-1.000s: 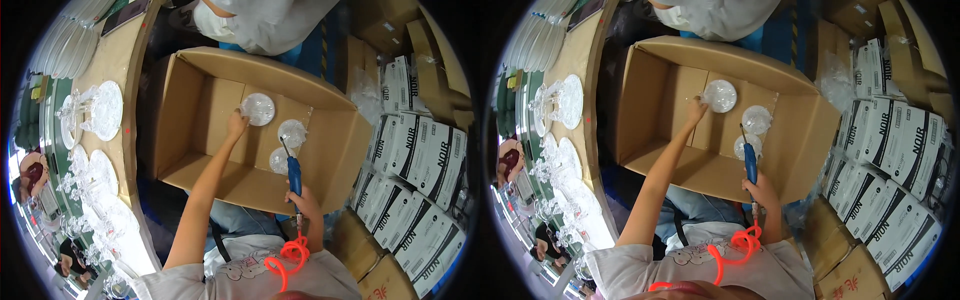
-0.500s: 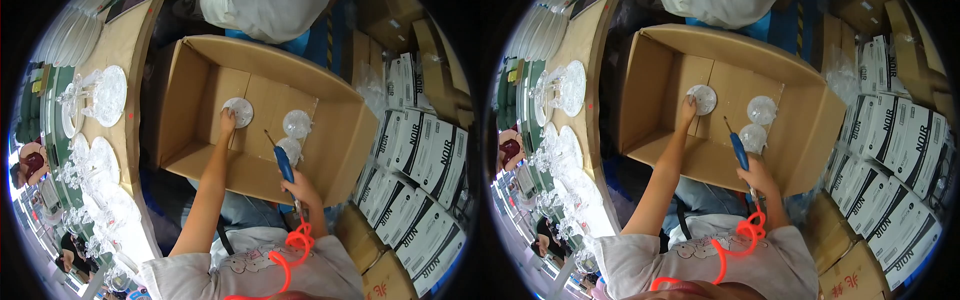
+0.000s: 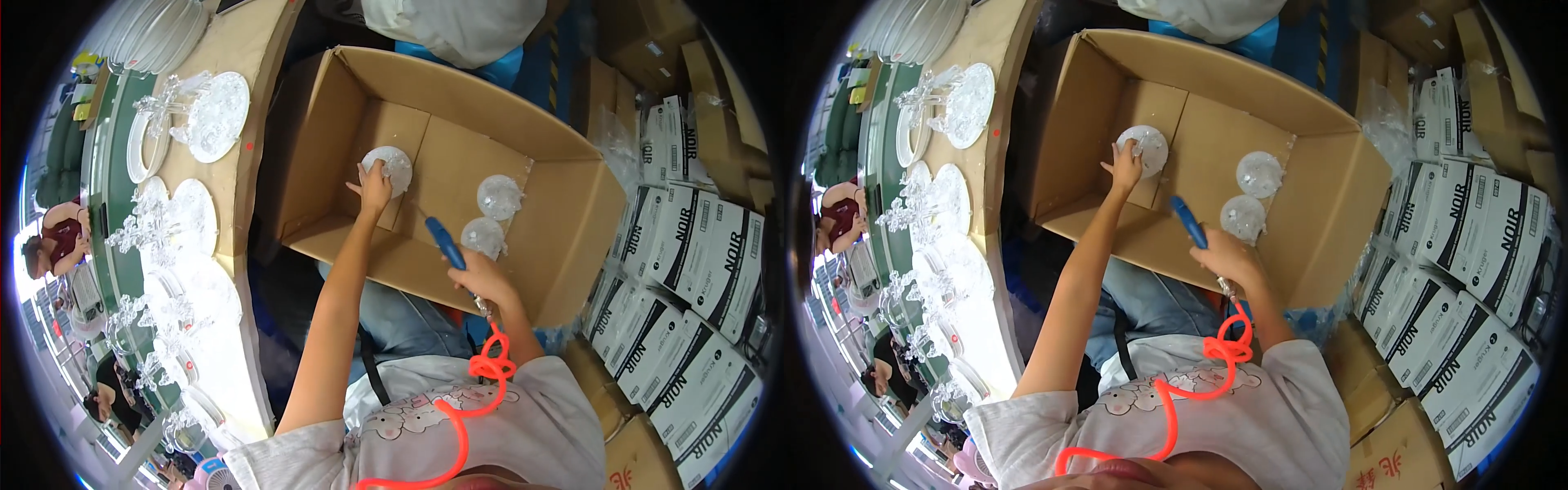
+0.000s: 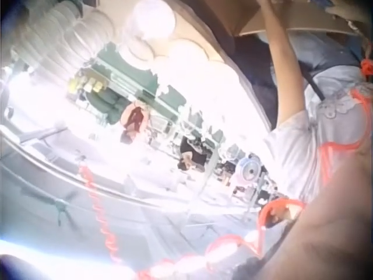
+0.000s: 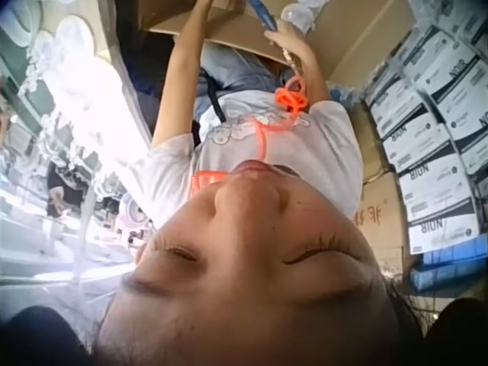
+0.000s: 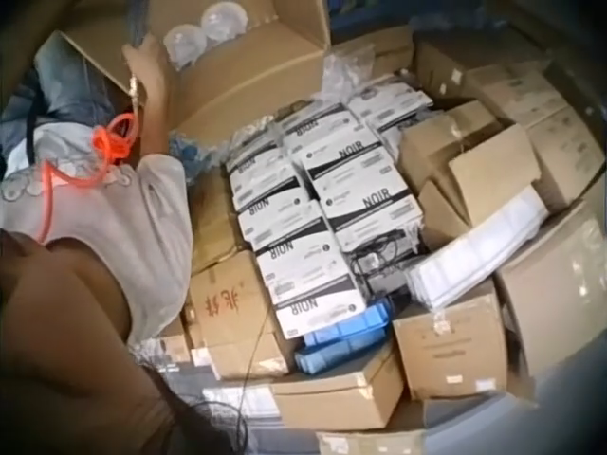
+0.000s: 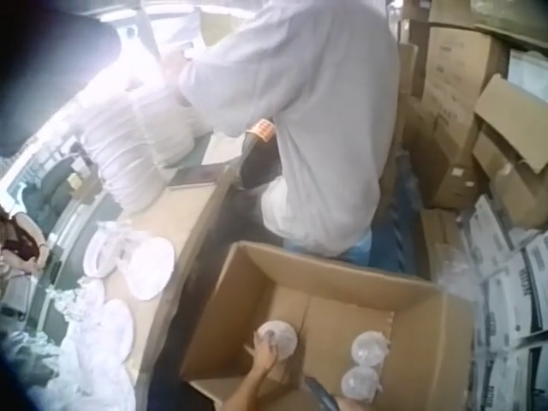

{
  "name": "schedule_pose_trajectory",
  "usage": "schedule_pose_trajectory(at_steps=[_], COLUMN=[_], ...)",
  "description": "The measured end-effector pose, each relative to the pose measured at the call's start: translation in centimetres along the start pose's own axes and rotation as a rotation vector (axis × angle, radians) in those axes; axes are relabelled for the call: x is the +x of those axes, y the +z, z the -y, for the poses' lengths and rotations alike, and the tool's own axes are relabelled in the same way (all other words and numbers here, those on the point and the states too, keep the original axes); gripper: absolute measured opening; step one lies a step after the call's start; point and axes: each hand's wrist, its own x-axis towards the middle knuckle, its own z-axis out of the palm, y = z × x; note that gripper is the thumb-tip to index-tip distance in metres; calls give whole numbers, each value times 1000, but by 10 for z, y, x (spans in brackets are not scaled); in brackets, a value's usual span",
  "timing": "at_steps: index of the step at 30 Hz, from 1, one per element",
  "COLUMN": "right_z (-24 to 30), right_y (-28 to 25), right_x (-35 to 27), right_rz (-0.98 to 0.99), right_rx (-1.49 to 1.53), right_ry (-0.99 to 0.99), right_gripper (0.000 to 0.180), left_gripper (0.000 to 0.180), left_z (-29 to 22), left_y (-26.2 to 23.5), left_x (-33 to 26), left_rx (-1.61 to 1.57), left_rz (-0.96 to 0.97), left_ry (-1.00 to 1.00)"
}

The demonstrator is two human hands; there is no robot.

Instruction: Assemble decorative glass domes with crystal-like bases, using an air gun to clean components before final placement.

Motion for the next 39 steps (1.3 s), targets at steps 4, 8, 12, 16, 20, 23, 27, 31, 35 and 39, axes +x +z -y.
schedule_pose_trajectory(at_steps=[4,8,12,16,20,23,27,31,35,39], right_z=[-2,0,6,12,-6,-7,-12,-7,-10,-1], right_y=[3,4,9,14,11,4,2,3,10,6], right_x=[-5,-8,-13,-18,-15,-17,-22,-28,-24,-26], right_rz=[30,32,-4,0,-91,-107,-39,-33,-54,-104], right_rx=[-81,33,-66,-72,-194,-125,-117,-129,-209,-225], right_ry=[-56,-77,-132,-151,-152,-83,-84,-78,-140,-119], right_gripper=[33,32,33,33,33,33,32,33,33,34], left_gripper=[40,46,43,37,33,33,36,33,35,38], left_z=[-6,-1,3,28,13,1,6,2,0,-8], left_y=[-8,-11,-4,-1,2,-4,-14,-16,-14,-22], left_x=[-6,-9,-6,5,2,-5,-6,-5,-9,-2], left_rx=[-14,-20,4,-325,-287,-278,-189,-261,-210,-362], left_rz=[-14,-76,-68,72,54,43,45,-6,-73,-94], left_ry=[-3,45,0,-77,-56,-107,-138,-108,-89,-92])
